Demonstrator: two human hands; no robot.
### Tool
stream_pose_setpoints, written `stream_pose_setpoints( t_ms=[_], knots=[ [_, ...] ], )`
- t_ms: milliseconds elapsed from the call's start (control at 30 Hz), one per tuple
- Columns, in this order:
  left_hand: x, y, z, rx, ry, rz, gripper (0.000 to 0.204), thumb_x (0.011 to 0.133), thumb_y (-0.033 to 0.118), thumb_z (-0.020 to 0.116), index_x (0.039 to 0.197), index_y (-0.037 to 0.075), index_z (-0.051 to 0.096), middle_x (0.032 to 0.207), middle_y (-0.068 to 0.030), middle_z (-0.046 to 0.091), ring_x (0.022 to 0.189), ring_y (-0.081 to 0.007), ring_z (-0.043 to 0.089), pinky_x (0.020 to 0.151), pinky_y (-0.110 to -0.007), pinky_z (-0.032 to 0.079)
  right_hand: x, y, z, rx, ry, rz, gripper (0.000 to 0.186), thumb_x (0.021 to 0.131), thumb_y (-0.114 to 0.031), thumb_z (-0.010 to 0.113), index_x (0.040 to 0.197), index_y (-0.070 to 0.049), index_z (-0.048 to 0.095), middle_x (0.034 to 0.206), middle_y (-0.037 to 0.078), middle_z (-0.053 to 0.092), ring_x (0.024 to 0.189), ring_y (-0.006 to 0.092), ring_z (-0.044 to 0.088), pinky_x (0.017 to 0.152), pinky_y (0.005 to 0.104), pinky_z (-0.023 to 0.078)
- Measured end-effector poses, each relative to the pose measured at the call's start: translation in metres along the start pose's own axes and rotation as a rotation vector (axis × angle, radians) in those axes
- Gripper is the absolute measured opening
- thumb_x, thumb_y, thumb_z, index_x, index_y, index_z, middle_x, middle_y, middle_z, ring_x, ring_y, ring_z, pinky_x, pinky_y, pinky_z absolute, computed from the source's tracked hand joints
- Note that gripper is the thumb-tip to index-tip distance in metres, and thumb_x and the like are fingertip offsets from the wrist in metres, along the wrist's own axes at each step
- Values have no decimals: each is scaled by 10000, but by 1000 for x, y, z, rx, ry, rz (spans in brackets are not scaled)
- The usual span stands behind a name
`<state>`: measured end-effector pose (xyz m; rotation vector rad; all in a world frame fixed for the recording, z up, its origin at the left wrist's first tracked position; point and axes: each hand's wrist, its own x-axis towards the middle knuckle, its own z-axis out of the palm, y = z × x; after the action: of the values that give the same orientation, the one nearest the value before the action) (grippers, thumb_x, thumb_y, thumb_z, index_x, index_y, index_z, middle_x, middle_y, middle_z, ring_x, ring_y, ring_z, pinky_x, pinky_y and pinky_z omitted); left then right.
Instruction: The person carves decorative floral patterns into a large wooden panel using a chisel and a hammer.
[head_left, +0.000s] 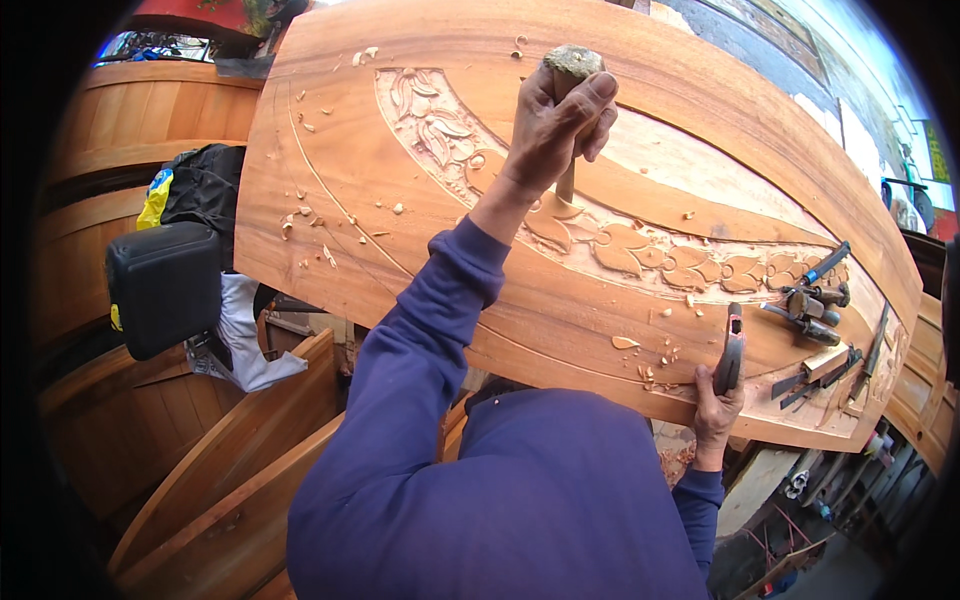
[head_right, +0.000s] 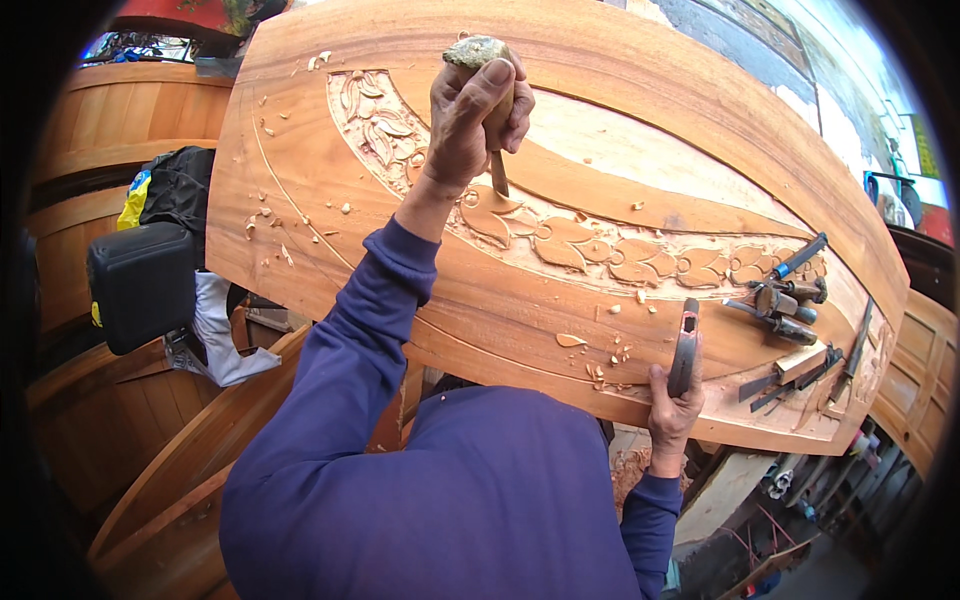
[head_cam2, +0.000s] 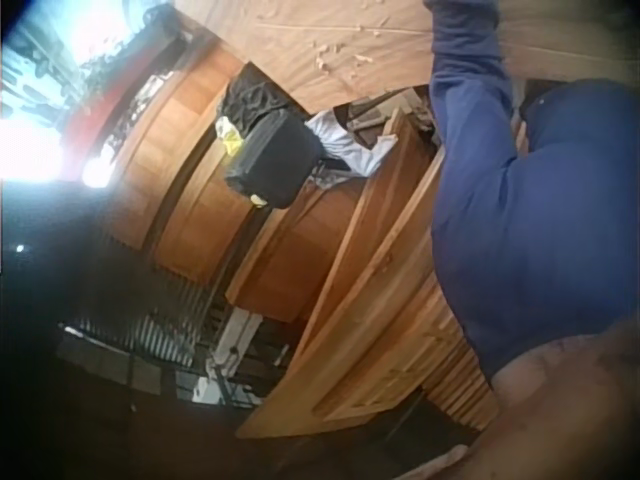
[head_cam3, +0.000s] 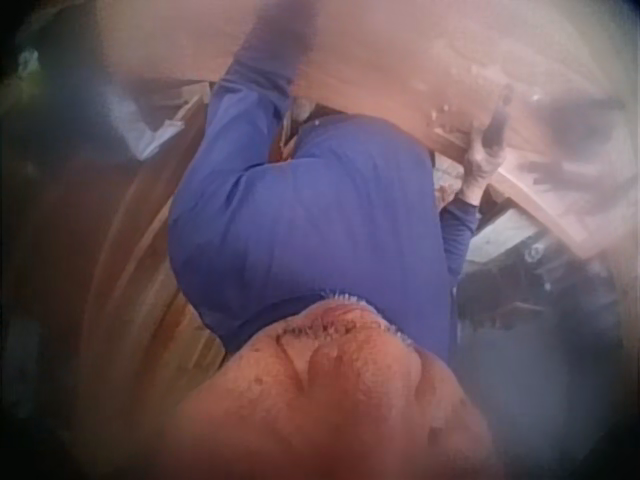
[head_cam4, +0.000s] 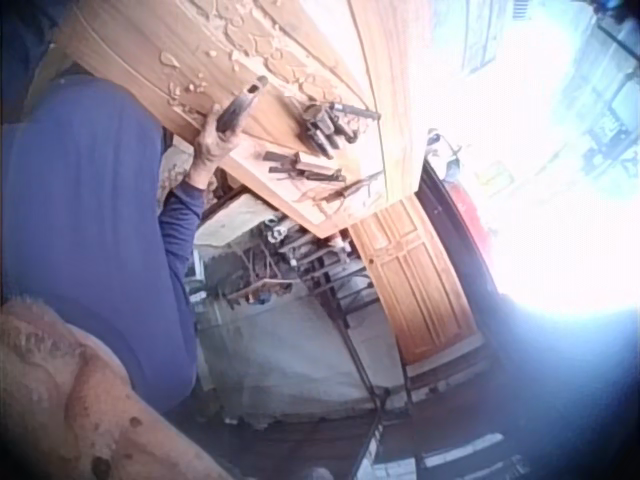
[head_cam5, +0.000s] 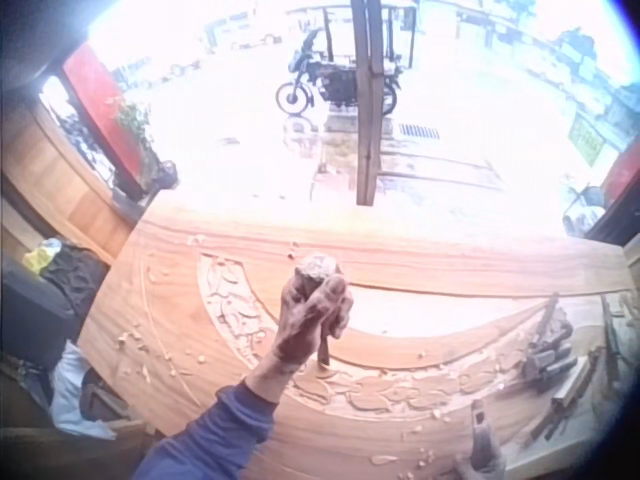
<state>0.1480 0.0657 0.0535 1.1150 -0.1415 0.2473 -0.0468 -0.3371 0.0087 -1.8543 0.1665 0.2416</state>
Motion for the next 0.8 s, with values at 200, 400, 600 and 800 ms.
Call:
stream_pose_setpoints(
  t_ms=[200,400,600,800],
  knots=[
    [-7,1,3,-100,117,-75,142,927,27,664,992,43,539,724,-15,590,500,-48,509,434,-222,446,25,-54,7,-70,79,-108,525,936,20,708,1435,-7,548,873,-49,574,698,34,478,595,192,365],
    [-14,-4,1,-108,-1,30,149,874,-33,716,958,28,609,732,-16,621,542,-57,574,463,-216,489,90,-212,47,-89,190,-549,681,980,-4,644,1582,-58,332,793,0,562,561,51,382,456,206,314],
    [-14,5,15,26,74,-32,100,895,20,706,890,17,606,660,-4,558,488,-45,484,423,-208,391,118,-272,67,155,79,-740,611,1016,-65,629,1563,-78,355,677,-9,437,501,65,363,446,216,301],
    [-16,-8,-5,-158,127,-60,167,839,-43,711,942,14,593,804,-61,658,596,-61,599,543,-214,545,139,-317,57,31,96,-853,258,1005,-133,660,1167,-43,481,564,-21,422,426,79,357,408,216,294]
  ],
)
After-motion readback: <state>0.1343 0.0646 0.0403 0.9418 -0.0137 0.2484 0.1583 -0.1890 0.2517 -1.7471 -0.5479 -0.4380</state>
